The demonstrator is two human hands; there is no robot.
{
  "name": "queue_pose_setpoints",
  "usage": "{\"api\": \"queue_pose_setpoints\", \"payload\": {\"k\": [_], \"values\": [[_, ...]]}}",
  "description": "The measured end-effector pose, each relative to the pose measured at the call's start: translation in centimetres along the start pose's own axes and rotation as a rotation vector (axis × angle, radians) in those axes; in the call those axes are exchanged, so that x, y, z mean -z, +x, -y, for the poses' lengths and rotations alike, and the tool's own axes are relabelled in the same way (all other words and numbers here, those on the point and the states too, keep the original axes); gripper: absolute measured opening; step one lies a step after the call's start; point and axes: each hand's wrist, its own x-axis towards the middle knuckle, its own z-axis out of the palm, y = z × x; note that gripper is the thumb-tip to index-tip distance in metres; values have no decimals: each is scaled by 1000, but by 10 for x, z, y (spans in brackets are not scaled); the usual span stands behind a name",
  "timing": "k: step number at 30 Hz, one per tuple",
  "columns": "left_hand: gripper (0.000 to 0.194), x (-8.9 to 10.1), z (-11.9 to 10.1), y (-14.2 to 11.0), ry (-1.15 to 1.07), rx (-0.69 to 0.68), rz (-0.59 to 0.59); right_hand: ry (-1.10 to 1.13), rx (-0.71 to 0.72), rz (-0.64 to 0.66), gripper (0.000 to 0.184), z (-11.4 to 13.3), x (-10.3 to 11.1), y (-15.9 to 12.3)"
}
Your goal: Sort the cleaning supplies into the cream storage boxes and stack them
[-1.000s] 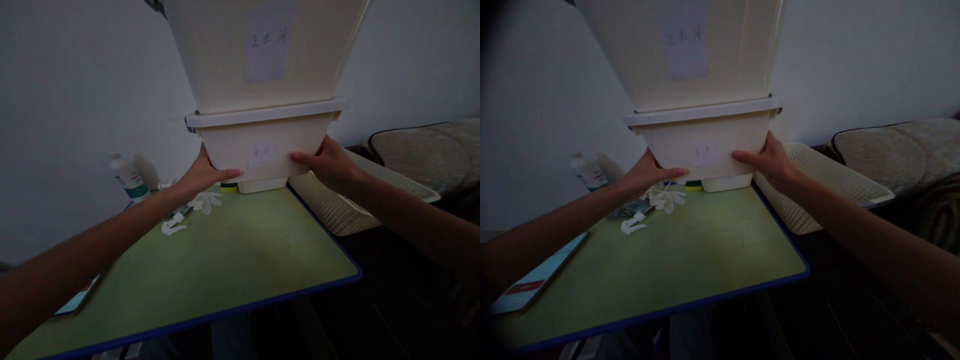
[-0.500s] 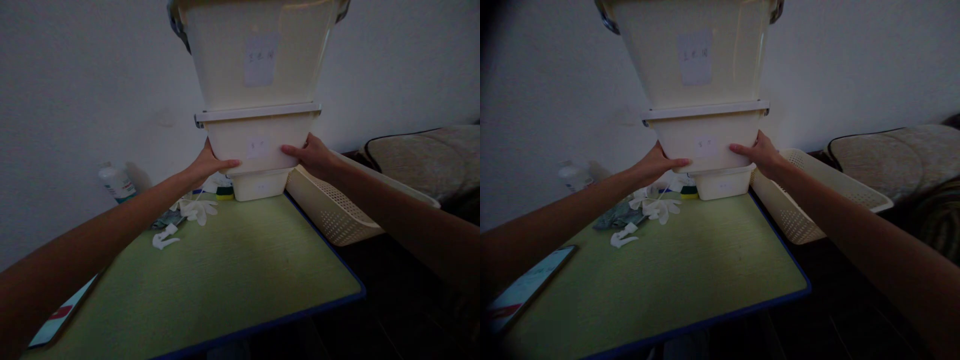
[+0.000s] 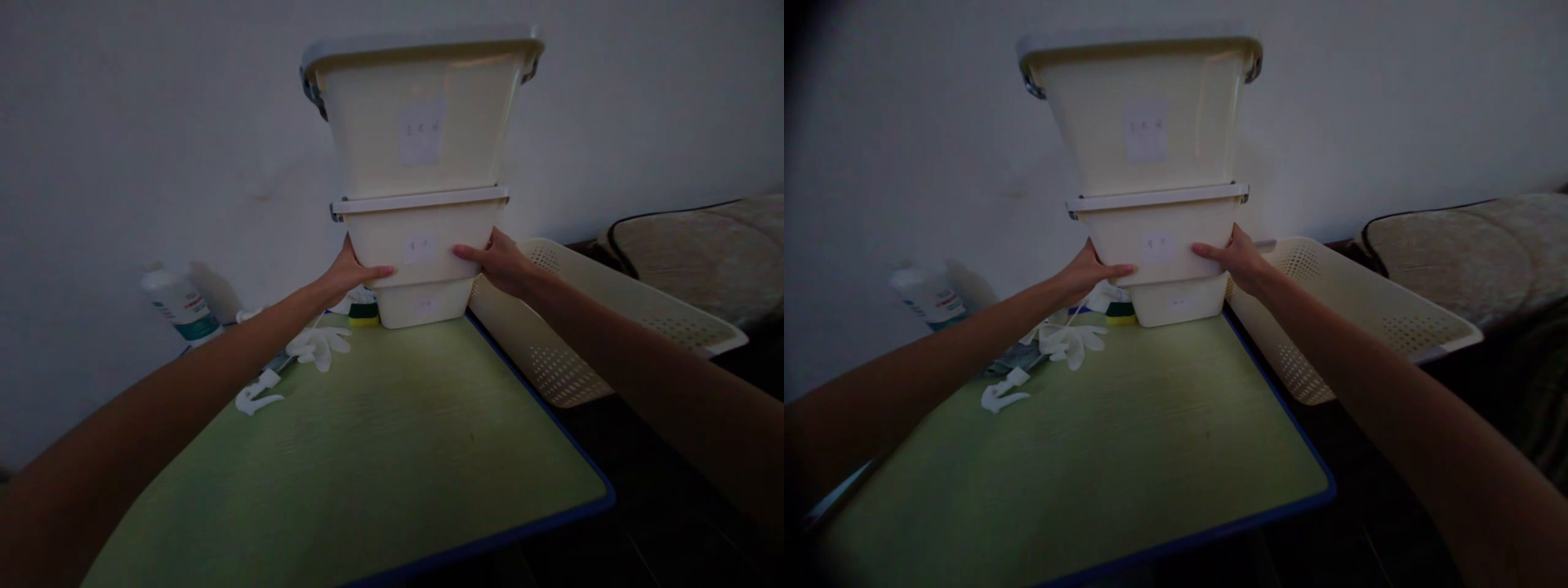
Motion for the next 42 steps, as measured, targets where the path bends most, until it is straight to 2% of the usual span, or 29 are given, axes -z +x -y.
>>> {"api": "queue_pose_setpoints", "payload": {"k": [13, 21, 34, 42], "values": [[95, -12, 19, 10, 49, 2, -97, -149, 36, 15, 61, -23, 19, 18], [96, -18, 32, 15, 62, -28, -132, -157, 49, 5, 62, -33, 25, 29], [91, -18, 42, 20, 127, -46, -123, -239, 89, 27, 64, -41, 28, 36], [96, -23, 53, 25, 84, -38, -123, -285, 69, -40, 60, -52, 33, 39]]}}
